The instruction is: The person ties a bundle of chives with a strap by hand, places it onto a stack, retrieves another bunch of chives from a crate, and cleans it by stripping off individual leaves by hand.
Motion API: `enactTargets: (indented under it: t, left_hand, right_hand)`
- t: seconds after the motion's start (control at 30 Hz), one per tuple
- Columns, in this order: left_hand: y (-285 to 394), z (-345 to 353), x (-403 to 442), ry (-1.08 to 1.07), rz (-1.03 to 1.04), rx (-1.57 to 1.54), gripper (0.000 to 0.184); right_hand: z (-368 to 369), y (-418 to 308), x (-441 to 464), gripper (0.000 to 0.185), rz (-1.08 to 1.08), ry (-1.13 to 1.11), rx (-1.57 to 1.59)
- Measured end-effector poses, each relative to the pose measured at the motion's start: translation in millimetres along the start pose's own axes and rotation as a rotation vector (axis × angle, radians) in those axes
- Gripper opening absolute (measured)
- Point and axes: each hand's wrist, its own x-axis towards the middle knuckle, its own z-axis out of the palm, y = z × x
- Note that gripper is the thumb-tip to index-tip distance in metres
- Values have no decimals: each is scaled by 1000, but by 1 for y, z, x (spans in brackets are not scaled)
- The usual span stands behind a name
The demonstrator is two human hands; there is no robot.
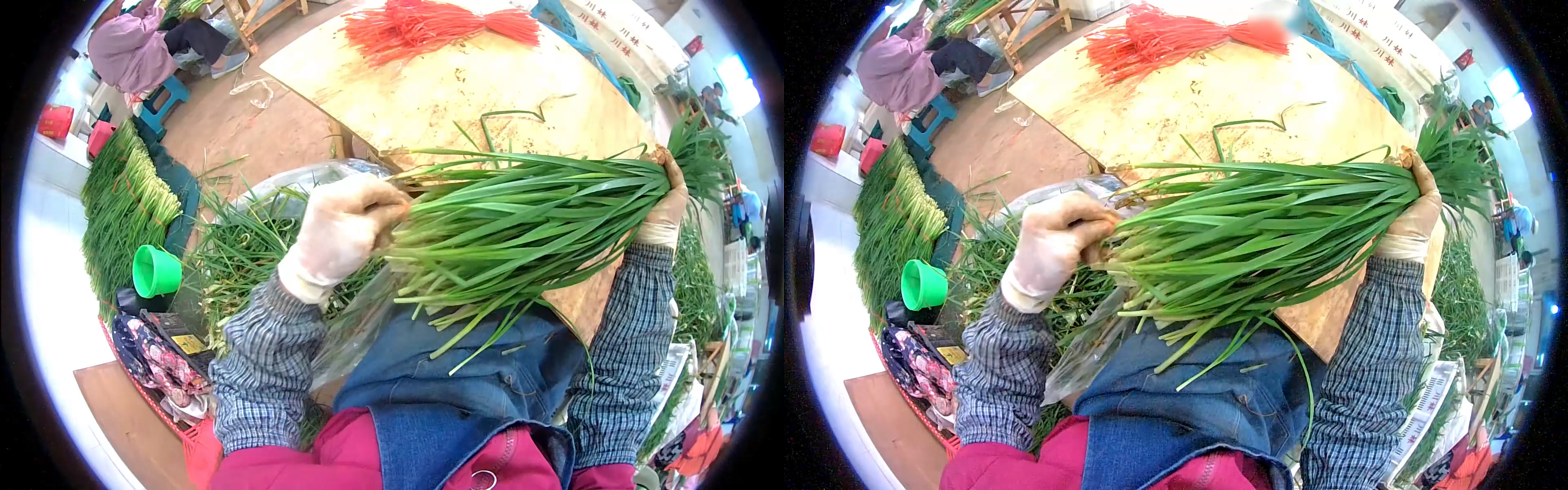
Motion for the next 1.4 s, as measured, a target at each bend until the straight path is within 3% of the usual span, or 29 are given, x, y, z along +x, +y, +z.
enactTargets:
  t: [0.07,0.1,0.13,0.17,0.2,0.27,0.3,0.4,0.47,0.53,0.67,0.77,0.87,0.9,1.0,1.1,1.13,1.17,1.2,1.3,1.37,1.4]
  left_hand:
    - [-5,-13,-7,65,443,438,7]
    - [-9,-23,-14,110,405,455,7]
    - [-9,-37,-23,154,332,511,6]
    - [-6,-49,-34,203,117,526,6]
    - [-22,-72,-43,224,88,604,6]
    - [-66,-122,-64,356,143,1118,4]
    - [-90,-148,-76,341,-156,1436,6]
    - [-68,-116,-64,284,246,1590,14]
    - [-39,-66,-38,244,425,1047,22]
    - [-23,-27,-9,127,414,687,21]
    - [-26,4,41,-139,423,560,24]
    - [-29,8,50,-342,-61,264,23]
    - [-21,7,45,-430,-238,187,22]
    - [-33,6,47,-451,-109,286,13]
    - [-29,15,47,-483,520,993,10]
    - [12,23,51,-548,422,450,11]
    - [51,29,47,-523,-103,182,10]
    - [71,33,45,-490,-66,-56,9]
    - [90,31,44,-490,96,-241,12]
    - [98,9,37,-340,779,-343,18]
    - [96,-54,19,-404,721,-377,17]
    - [87,-72,3,-217,614,-218,18]
  right_hand:
    - [15,0,-5,16,-15,-52,-6]
    - [22,2,-6,15,-92,50,-71]
    - [19,2,-5,15,-73,13,-32]
    - [14,1,-3,15,-55,-26,8]
    - [9,0,0,15,-38,-67,46]
    - [1,-3,2,16,-9,-105,51]
    - [-1,-2,2,16,-4,-119,69]
    - [0,-2,-1,17,8,-81,41]
    - [4,-3,1,17,1,-102,27]
    - [6,-6,-1,18,-11,-134,-13]
    - [11,-9,-6,18,-6,-178,7]
    - [18,-8,-12,18,8,-262,54]
    - [32,-7,-19,17,-11,-284,49]
    - [38,-7,-22,17,-4,-296,54]
    - [47,-10,-26,22,-6,-327,24]
    - [55,-13,-30,23,-2,-393,13]
    - [56,-14,-32,23,-8,-387,6]
    - [59,-14,-35,23,-12,-381,-3]
    - [61,-14,-36,23,-15,-377,-13]
    - [58,-13,-37,23,-21,-367,-21]
    - [51,-11,-35,23,-13,-357,13]
    - [46,-10,-33,23,-7,-352,35]
